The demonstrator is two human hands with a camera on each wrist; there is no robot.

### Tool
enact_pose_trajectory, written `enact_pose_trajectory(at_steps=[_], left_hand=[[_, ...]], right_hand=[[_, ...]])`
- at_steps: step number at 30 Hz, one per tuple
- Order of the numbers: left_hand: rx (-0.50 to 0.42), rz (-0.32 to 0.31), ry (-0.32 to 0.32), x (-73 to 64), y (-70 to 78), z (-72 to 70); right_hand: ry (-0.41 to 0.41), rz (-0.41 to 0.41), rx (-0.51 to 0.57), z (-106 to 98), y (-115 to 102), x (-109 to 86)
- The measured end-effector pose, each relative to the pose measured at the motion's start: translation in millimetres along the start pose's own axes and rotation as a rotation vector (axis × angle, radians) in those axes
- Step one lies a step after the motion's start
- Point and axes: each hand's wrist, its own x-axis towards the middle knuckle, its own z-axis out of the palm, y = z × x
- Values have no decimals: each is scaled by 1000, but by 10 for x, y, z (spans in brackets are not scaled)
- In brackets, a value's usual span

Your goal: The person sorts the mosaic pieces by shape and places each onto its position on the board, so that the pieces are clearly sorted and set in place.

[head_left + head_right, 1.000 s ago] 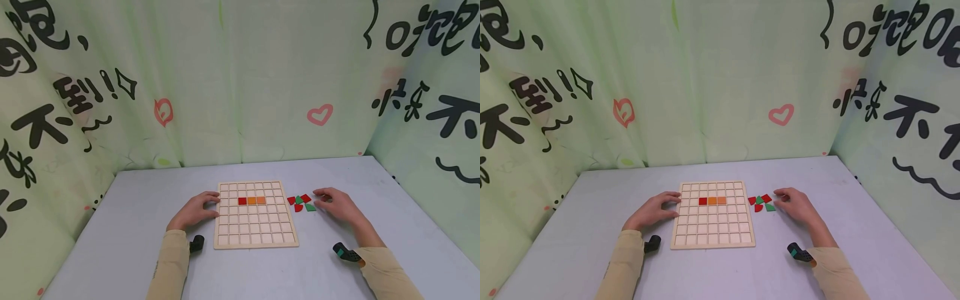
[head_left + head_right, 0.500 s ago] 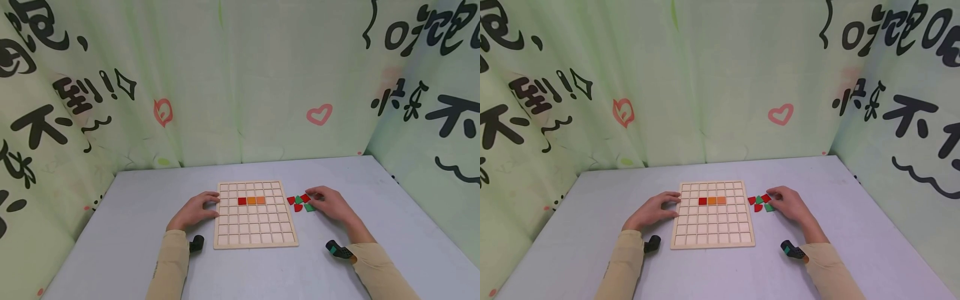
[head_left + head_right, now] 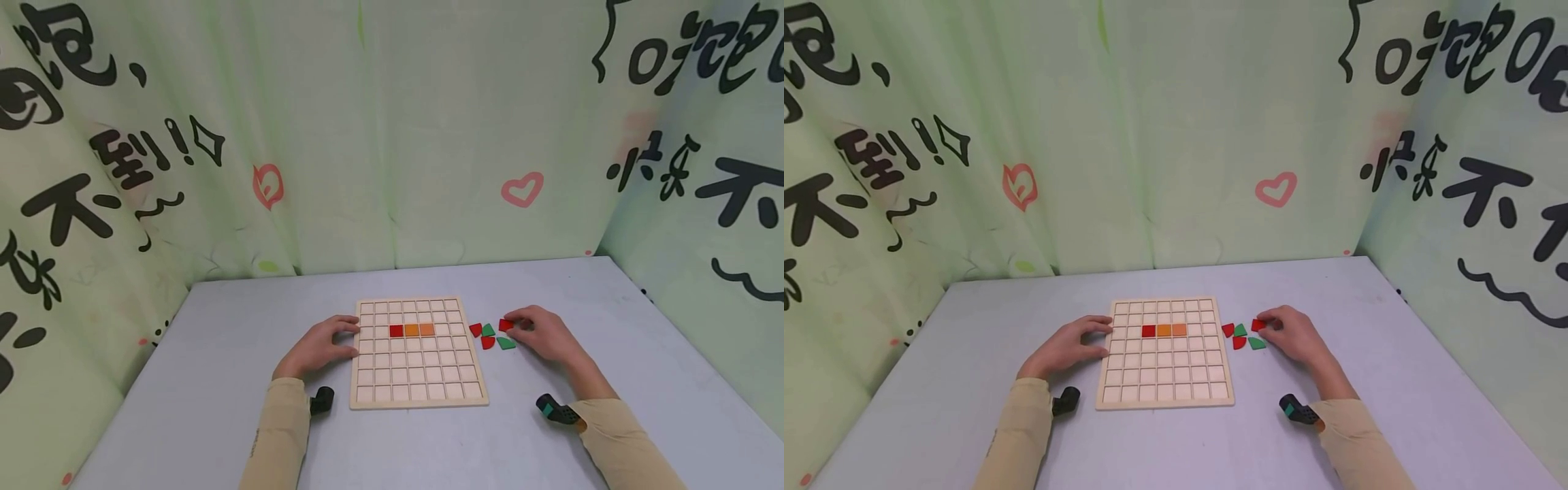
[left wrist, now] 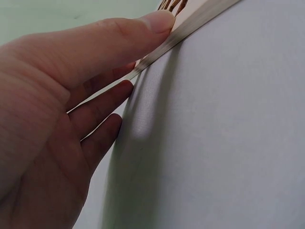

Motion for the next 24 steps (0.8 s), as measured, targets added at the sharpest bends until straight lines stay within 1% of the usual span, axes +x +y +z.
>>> enact_pose_trajectory(at_steps=[3, 9, 16, 20, 24], left_hand=[[0, -3, 2, 1, -7, 3], [4, -3, 5, -4, -10, 4], [-4, -13, 7, -9, 5, 14], [-3, -18, 11, -9, 15, 12], [0, -13, 15, -5, 11, 5]], right_hand=[[9, 5, -8, -3, 18, 3], [14, -23, -25, 23, 36, 9], [17, -6, -32, 64, 29, 15], [29, -8, -18, 68, 16, 14], [53, -16, 22, 61, -12, 18]])
